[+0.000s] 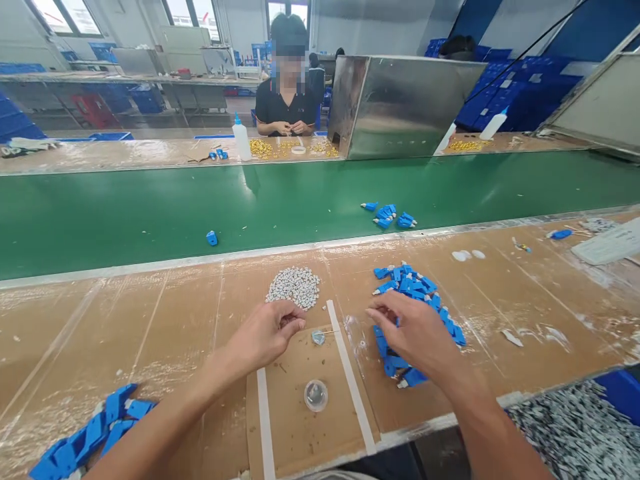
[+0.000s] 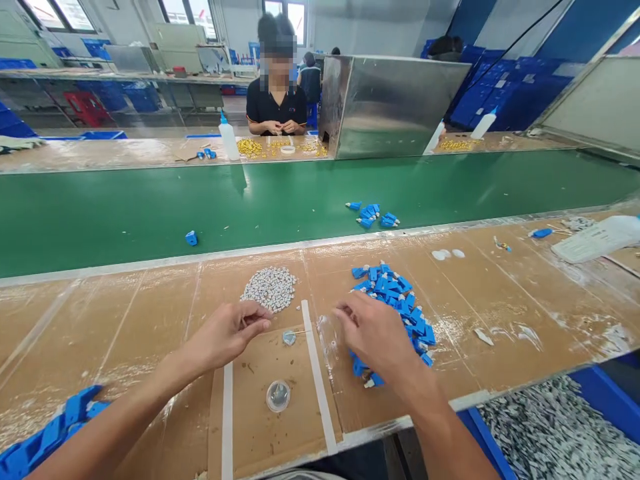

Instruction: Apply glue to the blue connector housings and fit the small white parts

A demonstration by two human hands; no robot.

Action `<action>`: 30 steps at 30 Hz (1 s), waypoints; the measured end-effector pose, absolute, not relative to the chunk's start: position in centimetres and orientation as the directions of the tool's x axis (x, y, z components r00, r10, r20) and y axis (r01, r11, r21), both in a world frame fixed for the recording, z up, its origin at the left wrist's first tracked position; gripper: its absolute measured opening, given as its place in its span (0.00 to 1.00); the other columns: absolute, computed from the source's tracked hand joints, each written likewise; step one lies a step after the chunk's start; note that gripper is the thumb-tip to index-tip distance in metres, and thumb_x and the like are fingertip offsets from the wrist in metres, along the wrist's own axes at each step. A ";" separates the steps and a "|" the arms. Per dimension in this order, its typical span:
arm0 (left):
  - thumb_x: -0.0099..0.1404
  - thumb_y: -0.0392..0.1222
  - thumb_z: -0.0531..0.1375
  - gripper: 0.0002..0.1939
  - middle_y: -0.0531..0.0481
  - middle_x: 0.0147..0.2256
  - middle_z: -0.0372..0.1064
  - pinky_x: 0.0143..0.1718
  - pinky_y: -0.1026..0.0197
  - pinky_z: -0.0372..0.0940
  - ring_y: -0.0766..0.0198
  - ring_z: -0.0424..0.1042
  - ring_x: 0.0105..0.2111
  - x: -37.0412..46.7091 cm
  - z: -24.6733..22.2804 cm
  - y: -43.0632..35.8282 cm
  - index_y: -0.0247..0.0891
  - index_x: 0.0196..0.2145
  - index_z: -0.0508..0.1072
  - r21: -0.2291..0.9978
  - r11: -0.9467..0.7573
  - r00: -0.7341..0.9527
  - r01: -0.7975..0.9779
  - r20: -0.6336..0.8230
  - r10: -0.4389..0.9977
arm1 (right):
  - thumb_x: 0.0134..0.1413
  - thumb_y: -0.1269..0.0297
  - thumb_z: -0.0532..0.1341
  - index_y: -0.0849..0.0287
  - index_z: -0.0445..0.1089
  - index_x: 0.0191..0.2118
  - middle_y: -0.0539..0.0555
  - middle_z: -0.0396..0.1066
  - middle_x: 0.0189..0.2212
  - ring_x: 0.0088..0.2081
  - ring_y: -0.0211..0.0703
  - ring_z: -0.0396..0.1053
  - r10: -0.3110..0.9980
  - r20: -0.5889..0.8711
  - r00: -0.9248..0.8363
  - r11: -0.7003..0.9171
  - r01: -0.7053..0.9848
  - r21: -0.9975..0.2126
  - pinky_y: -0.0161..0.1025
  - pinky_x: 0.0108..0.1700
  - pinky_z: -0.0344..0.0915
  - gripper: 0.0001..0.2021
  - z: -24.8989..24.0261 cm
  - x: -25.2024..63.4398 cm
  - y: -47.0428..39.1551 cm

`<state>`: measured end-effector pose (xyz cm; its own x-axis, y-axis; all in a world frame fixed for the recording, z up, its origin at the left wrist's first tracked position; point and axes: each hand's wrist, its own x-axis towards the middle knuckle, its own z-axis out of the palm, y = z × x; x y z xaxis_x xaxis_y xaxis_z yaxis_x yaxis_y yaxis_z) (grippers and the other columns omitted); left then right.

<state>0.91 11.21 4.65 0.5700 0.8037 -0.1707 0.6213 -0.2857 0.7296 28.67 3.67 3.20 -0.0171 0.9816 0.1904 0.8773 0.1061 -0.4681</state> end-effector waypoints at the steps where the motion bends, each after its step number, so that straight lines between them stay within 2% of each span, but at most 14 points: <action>1: 0.68 0.51 0.56 0.15 0.49 0.34 0.76 0.32 0.60 0.57 0.60 0.69 0.31 0.7 5.0 10.9 0.41 0.37 0.78 0.733 -0.286 0.577 0.617 -0.175 0.798 | 0.65 0.61 0.58 0.55 0.73 0.38 0.54 0.76 0.33 0.34 0.48 0.72 0.978 0.206 0.038 0.064 0.882 -0.467 0.41 0.37 0.63 0.08 3.8 29.9 3.8; 3: 0.69 0.54 0.54 0.18 0.50 0.31 0.74 0.30 0.61 0.55 0.62 0.66 0.29 0.4 5.6 10.4 0.41 0.37 0.77 0.743 -0.284 0.600 0.607 -0.193 0.777 | 0.63 0.55 0.58 0.54 0.74 0.38 0.53 0.78 0.32 0.34 0.49 0.74 0.973 0.191 0.128 -0.036 0.905 -0.423 0.41 0.37 0.63 0.11 5.0 32.9 5.0; 5: 0.70 0.57 0.52 0.20 0.52 0.29 0.71 0.29 0.62 0.53 0.63 0.63 0.28 0.5 6.2 10.1 0.40 0.37 0.77 0.760 -0.262 0.615 0.594 -0.219 0.758 | 0.63 0.52 0.57 0.54 0.76 0.38 0.54 0.78 0.33 0.37 0.50 0.74 0.972 0.112 0.209 -0.165 0.935 -0.313 0.41 0.38 0.64 0.14 5.7 36.2 7.8; 9: 0.69 0.59 0.52 0.22 0.51 0.29 0.68 0.30 0.62 0.54 0.62 0.62 0.29 0.8 6.9 10.4 0.40 0.36 0.75 0.798 -0.182 0.604 0.574 -0.263 0.752 | 0.62 0.54 0.59 0.61 0.75 0.41 0.61 0.77 0.38 0.40 0.53 0.74 0.955 0.035 0.296 -0.280 0.931 -0.234 0.43 0.40 0.66 0.15 5.1 42.7 16.0; 11: 0.69 0.60 0.52 0.22 0.51 0.29 0.66 0.31 0.61 0.54 0.62 0.62 0.30 1.0 7.1 11.1 0.40 0.35 0.75 0.802 -0.144 0.596 0.579 -0.297 0.746 | 0.64 0.55 0.60 0.64 0.73 0.47 0.62 0.75 0.43 0.44 0.51 0.74 0.947 -0.025 0.321 -0.319 0.923 -0.213 0.46 0.45 0.69 0.16 3.9 45.1 20.2; 13: 0.69 0.61 0.51 0.22 0.51 0.29 0.65 0.32 0.61 0.55 0.61 0.62 0.31 1.2 7.3 12.0 0.41 0.36 0.74 0.796 -0.115 0.582 0.594 -0.327 0.744 | 0.65 0.56 0.61 0.61 0.69 0.54 0.60 0.71 0.51 0.48 0.50 0.72 0.940 -0.086 0.331 -0.341 0.919 -0.198 0.51 0.49 0.70 0.18 2.2 46.7 23.7; 18: 0.69 0.61 0.51 0.22 0.53 0.29 0.62 0.31 0.62 0.54 0.62 0.59 0.30 2.5 7.5 14.7 0.42 0.36 0.74 0.785 -0.092 0.555 0.613 -0.345 0.757 | 0.64 0.57 0.62 0.57 0.62 0.62 0.60 0.62 0.61 0.56 0.56 0.67 0.927 -0.216 0.306 -0.348 0.916 -0.199 0.59 0.55 0.67 0.24 -1.8 47.4 30.6; 21: 0.71 0.59 0.49 0.23 0.53 0.28 0.64 0.29 0.62 0.53 0.64 0.60 0.29 4.7 7.3 18.2 0.40 0.34 0.74 0.788 -0.172 0.626 0.592 -0.315 0.713 | 0.61 0.51 0.64 0.54 0.53 0.68 0.63 0.53 0.67 0.60 0.62 0.62 0.929 -0.268 0.255 -0.317 0.921 -0.226 0.64 0.59 0.61 0.35 -2.9 46.2 34.3; 23: 0.72 0.56 0.48 0.23 0.52 0.27 0.68 0.28 0.62 0.53 0.64 0.63 0.28 7.2 6.9 22.1 0.38 0.33 0.74 0.735 -0.306 0.670 0.605 -0.263 0.694 | 0.51 0.43 0.68 0.52 0.45 0.72 0.68 0.46 0.69 0.61 0.69 0.61 0.932 -0.299 0.205 -0.285 0.924 -0.255 0.66 0.59 0.59 0.49 -3.1 45.5 36.3; 25: 0.71 0.53 0.51 0.19 0.49 0.33 0.74 0.33 0.61 0.60 0.60 0.71 0.33 10.4 6.2 26.9 0.38 0.38 0.75 0.585 -0.437 0.633 0.683 -0.176 0.754 | 0.37 0.37 0.72 0.49 0.40 0.73 0.71 0.43 0.69 0.60 0.75 0.62 0.938 -0.318 0.139 -0.238 0.925 -0.296 0.66 0.58 0.59 0.62 -3.1 45.1 37.6; 27: 0.67 0.52 0.56 0.18 0.44 0.43 0.75 0.41 0.59 0.64 0.56 0.74 0.42 13.9 4.9 32.0 0.37 0.46 0.74 0.525 -0.455 0.607 0.719 -0.157 0.779 | 0.27 0.36 0.74 0.48 0.38 0.73 0.71 0.43 0.68 0.60 0.77 0.62 0.944 -0.321 0.082 -0.195 0.920 -0.339 0.63 0.58 0.58 0.69 -3.0 45.3 38.1; 30: 0.60 0.53 0.64 0.34 0.34 0.58 0.65 0.52 0.53 0.63 0.46 0.69 0.55 18.8 2.6 38.4 0.36 0.60 0.65 0.437 -0.463 0.578 0.771 -0.175 0.797 | 0.25 0.38 0.76 0.50 0.31 0.73 0.72 0.41 0.68 0.62 0.75 0.59 0.947 -0.315 0.062 -0.185 0.907 -0.379 0.60 0.58 0.58 0.74 -3.0 46.6 37.6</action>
